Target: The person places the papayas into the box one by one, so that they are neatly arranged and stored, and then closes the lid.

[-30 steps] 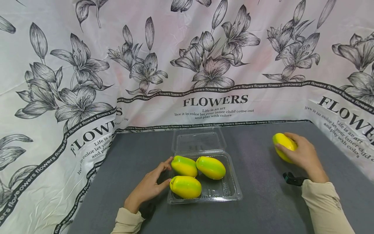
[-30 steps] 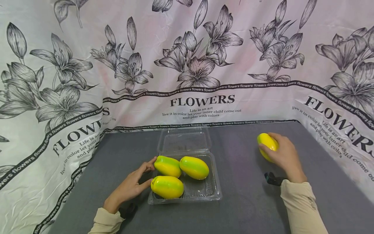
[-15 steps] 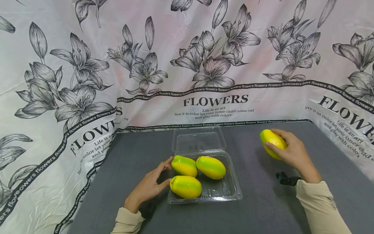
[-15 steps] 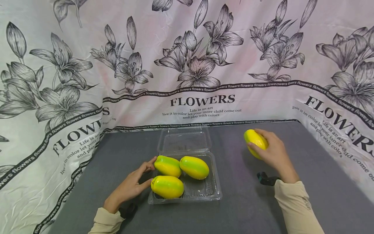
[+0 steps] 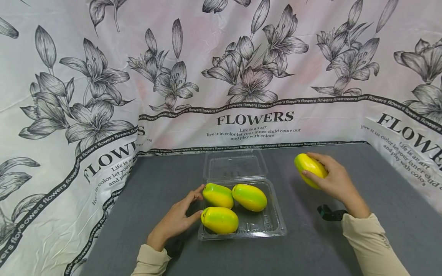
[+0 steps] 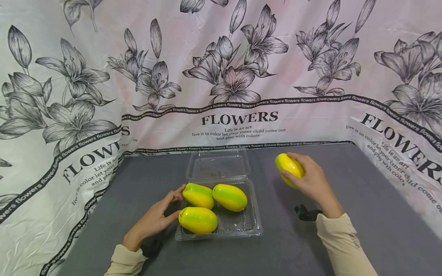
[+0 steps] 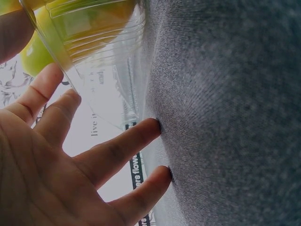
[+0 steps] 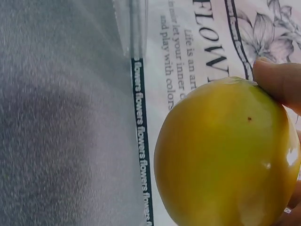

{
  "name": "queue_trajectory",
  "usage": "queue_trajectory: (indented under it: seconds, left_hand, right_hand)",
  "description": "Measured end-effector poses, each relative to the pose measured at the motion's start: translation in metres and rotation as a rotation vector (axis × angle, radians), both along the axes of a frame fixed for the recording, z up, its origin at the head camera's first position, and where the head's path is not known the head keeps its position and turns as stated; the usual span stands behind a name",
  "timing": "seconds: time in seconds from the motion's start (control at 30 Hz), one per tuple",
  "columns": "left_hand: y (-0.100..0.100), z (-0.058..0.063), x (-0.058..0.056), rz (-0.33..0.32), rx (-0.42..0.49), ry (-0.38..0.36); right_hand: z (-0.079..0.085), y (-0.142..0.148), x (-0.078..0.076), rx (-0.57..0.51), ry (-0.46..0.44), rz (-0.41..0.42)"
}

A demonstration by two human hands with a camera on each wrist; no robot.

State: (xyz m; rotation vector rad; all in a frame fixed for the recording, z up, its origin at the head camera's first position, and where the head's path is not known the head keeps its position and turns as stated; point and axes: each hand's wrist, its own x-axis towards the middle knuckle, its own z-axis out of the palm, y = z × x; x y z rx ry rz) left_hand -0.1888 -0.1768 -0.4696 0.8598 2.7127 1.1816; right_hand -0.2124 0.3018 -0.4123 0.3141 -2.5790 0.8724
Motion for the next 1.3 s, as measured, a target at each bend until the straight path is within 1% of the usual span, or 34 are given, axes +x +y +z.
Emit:
queue_trajectory:
  seconds: [0.23, 0.43, 0.67, 0.93, 1.13, 1.3]
  left_hand:
    - [0.000, 0.000, 0.000, 0.000, -0.004, -0.005]
    - [0.000, 0.000, -0.001, 0.001, -0.008, 0.002]
    - [0.000, 0.000, -0.001, 0.007, -0.012, -0.001]
    - [0.000, 0.000, -0.001, 0.014, -0.024, -0.004]
    - [0.000, -0.001, -0.001, 0.012, -0.021, -0.003]
    - [0.000, -0.001, -0.001, 0.012, -0.018, -0.004]
  right_hand:
    - [0.002, -0.010, 0.002, 0.001, 0.002, 0.028]
    - [0.004, -0.021, 0.004, 0.001, 0.030, 0.052]
    - [0.008, -0.036, 0.008, -0.002, 0.016, 0.089]
    - [0.010, -0.052, 0.015, -0.002, 0.039, 0.138]
    - [0.011, -0.066, 0.020, -0.033, 0.055, 0.186]
    - [0.012, -0.079, 0.023, -0.039, 0.075, 0.249]
